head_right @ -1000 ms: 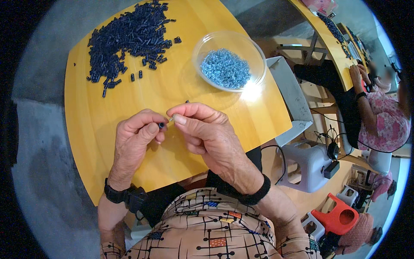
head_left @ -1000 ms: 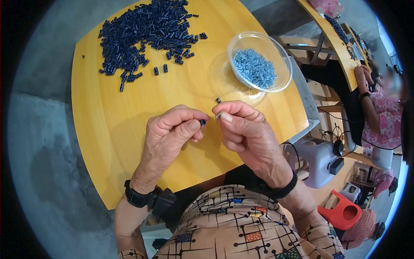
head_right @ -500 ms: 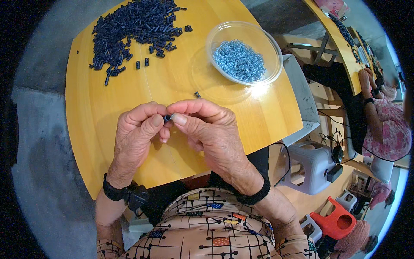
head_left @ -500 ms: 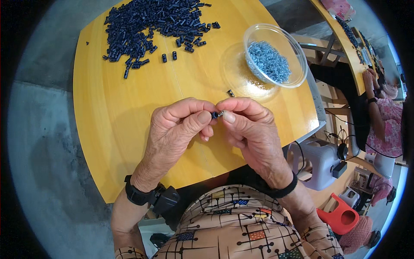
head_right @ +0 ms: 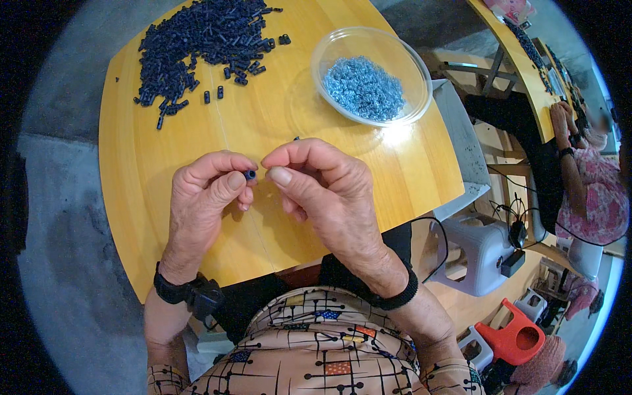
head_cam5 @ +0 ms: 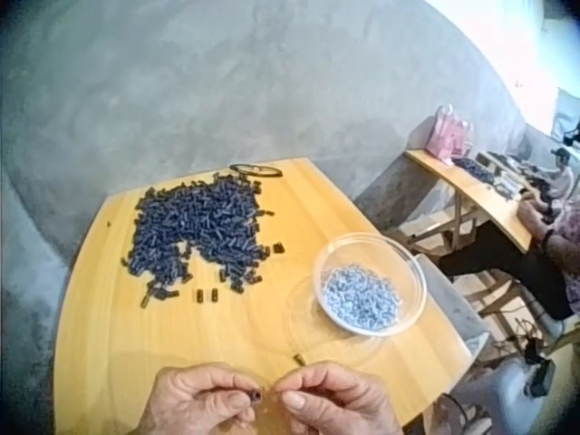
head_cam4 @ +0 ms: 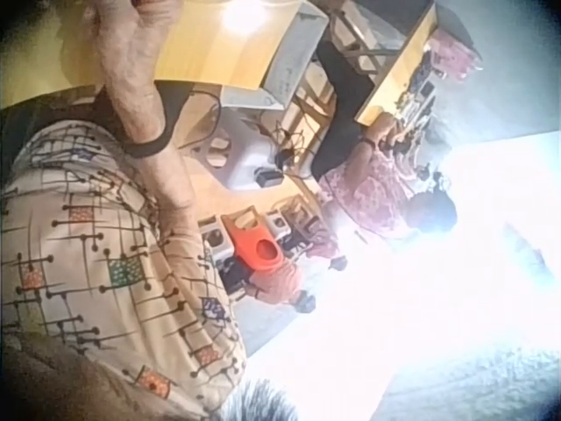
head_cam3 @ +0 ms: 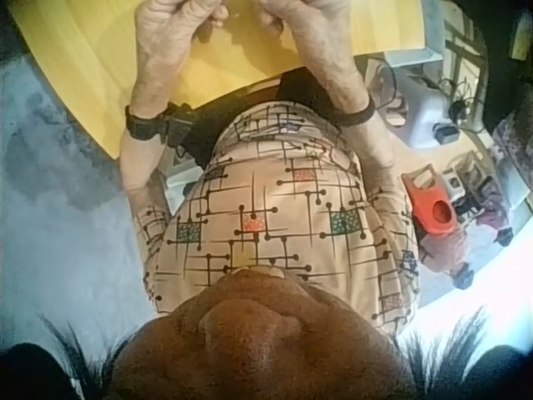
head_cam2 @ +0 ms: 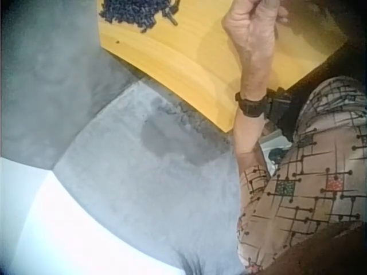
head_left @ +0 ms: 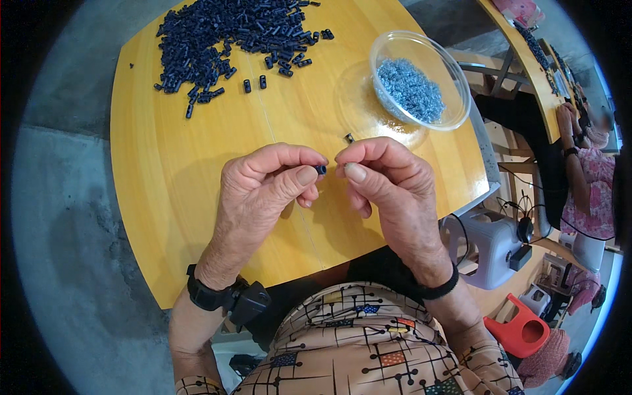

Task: Manually assembling small blue plastic capsule-like parts into finished units.

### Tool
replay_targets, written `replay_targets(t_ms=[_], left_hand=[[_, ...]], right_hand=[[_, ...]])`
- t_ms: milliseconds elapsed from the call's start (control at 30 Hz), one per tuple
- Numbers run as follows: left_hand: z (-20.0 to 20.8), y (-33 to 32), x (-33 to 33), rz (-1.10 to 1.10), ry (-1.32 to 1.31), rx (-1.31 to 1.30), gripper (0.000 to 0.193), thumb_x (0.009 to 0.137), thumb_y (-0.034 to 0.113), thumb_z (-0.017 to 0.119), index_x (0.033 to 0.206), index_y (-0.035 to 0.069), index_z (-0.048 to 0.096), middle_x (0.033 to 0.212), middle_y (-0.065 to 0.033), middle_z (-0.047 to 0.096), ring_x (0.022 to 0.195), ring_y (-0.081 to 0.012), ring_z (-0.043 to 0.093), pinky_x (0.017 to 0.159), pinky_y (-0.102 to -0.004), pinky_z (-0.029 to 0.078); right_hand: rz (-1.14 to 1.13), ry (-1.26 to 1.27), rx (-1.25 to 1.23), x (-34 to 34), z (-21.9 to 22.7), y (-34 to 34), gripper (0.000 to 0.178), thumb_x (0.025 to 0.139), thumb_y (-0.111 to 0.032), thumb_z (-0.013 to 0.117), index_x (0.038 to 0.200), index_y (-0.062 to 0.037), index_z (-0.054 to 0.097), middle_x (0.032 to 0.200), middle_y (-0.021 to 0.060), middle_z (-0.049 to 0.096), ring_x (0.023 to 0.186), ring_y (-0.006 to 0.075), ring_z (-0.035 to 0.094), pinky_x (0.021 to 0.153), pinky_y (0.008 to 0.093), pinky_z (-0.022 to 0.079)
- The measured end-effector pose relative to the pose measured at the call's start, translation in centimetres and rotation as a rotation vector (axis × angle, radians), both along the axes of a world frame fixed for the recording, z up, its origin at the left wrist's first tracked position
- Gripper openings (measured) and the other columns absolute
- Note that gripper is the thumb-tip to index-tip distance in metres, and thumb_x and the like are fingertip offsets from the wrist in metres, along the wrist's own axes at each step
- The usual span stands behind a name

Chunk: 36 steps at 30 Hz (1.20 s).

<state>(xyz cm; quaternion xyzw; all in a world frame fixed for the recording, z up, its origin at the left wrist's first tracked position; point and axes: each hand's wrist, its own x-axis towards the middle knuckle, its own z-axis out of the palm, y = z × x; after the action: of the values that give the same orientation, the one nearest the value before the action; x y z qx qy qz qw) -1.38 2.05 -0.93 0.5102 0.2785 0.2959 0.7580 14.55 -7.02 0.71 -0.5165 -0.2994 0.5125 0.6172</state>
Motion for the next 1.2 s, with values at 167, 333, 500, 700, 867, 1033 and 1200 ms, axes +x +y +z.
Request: replay_targets(t_ms=[167, 333, 500, 700, 867, 1033, 1200], left_hand=[[0.1, 0.0, -0.2, -0.006, 0.024, 0.029, 0.015, 0.089, 0.008, 0.064, 0.1, -0.001, 0.066, 0.083, -0.0044, 0.064, 0.069, -0.0086, 0.06, 0.063, -0.0214, 0.051], [0.4, -0.1, 0.1, -0.003, 0.07, 0.109, 0.013, 0.088, 0.007, 0.064, 0.097, -0.001, 0.067, 0.082, -0.0034, 0.063, 0.069, -0.0077, 0.06, 0.062, -0.0196, 0.05], [0.4, -0.2, 0.1, 0.001, 0.114, 0.284, 0.014, 0.088, 0.01, 0.065, 0.095, -0.002, 0.066, 0.083, -0.0042, 0.061, 0.067, -0.0087, 0.059, 0.058, -0.0207, 0.049], [0.6, -0.4, 0.1, -0.006, 0.184, 0.435, 0.011, 0.085, 0.006, 0.066, 0.092, -0.002, 0.066, 0.081, -0.0049, 0.061, 0.065, -0.0095, 0.06, 0.056, -0.0202, 0.048], [0.8, -0.5, 0.2, 0.018, 0.14, 0.431, 0.01, 0.083, 0.005, 0.068, 0.09, -0.003, 0.066, 0.079, -0.0057, 0.061, 0.062, -0.0104, 0.06, 0.054, -0.0203, 0.048], [0.5, -0.5, 0.1, 0.0, 0.118, 0.386, 0.011, 0.084, 0.005, 0.068, 0.091, -0.003, 0.067, 0.077, -0.0058, 0.062, 0.061, -0.0099, 0.061, 0.055, -0.0203, 0.049], [0.5, -0.5, 0.0, -0.04, 0.124, 0.163, 0.013, 0.087, 0.01, 0.067, 0.092, -0.003, 0.068, 0.073, -0.0053, 0.064, 0.061, -0.0091, 0.061, 0.056, -0.0203, 0.05]], right_hand=[[0.034, -0.072, -0.041, -0.2, 0.7, 0.3, 0.012, 0.089, -0.004, 0.062, 0.1, -0.0008, 0.063, 0.076, -0.0009, 0.061, 0.058, 0.0026, 0.051, 0.05, 0.0161, 0.041], [0.053, -0.055, 0.02, 0.0, 0.1, 0.2, 0.009, 0.089, -0.005, 0.062, 0.096, -0.0003, 0.06, 0.075, 0.0, 0.06, 0.059, 0.0034, 0.052, 0.051, 0.0166, 0.042], [0.09, -0.043, 0.022, 0.0, -0.2, 0.2, 0.007, 0.09, -0.006, 0.06, 0.092, -0.0001, 0.058, 0.072, -0.0002, 0.058, 0.059, 0.0038, 0.052, 0.051, 0.0171, 0.042], [0.149, 0.003, -0.01, 0.5, -0.2, 0.3, 0.008, 0.09, -0.009, 0.061, 0.091, -0.0008, 0.059, 0.071, -0.0007, 0.058, 0.058, 0.0039, 0.053, 0.05, 0.0177, 0.043], [0.188, -0.006, -0.049, 1.1, 0.1, 0.3, 0.008, 0.089, -0.009, 0.062, 0.09, -0.0019, 0.06, 0.071, -0.0012, 0.058, 0.057, 0.0042, 0.054, 0.048, 0.0179, 0.043], [0.203, 0.029, -0.05, 1.3, 0.0, 0.3, 0.008, 0.089, -0.01, 0.063, 0.09, -0.0024, 0.06, 0.071, -0.0014, 0.059, 0.057, 0.0042, 0.054, 0.048, 0.0179, 0.043], [0.23, -0.026, -0.03, 1.5, -0.1, 0.3, 0.007, 0.089, -0.009, 0.062, 0.09, -0.0029, 0.06, 0.071, -0.0013, 0.06, 0.058, 0.0036, 0.055, 0.049, 0.0177, 0.044]])
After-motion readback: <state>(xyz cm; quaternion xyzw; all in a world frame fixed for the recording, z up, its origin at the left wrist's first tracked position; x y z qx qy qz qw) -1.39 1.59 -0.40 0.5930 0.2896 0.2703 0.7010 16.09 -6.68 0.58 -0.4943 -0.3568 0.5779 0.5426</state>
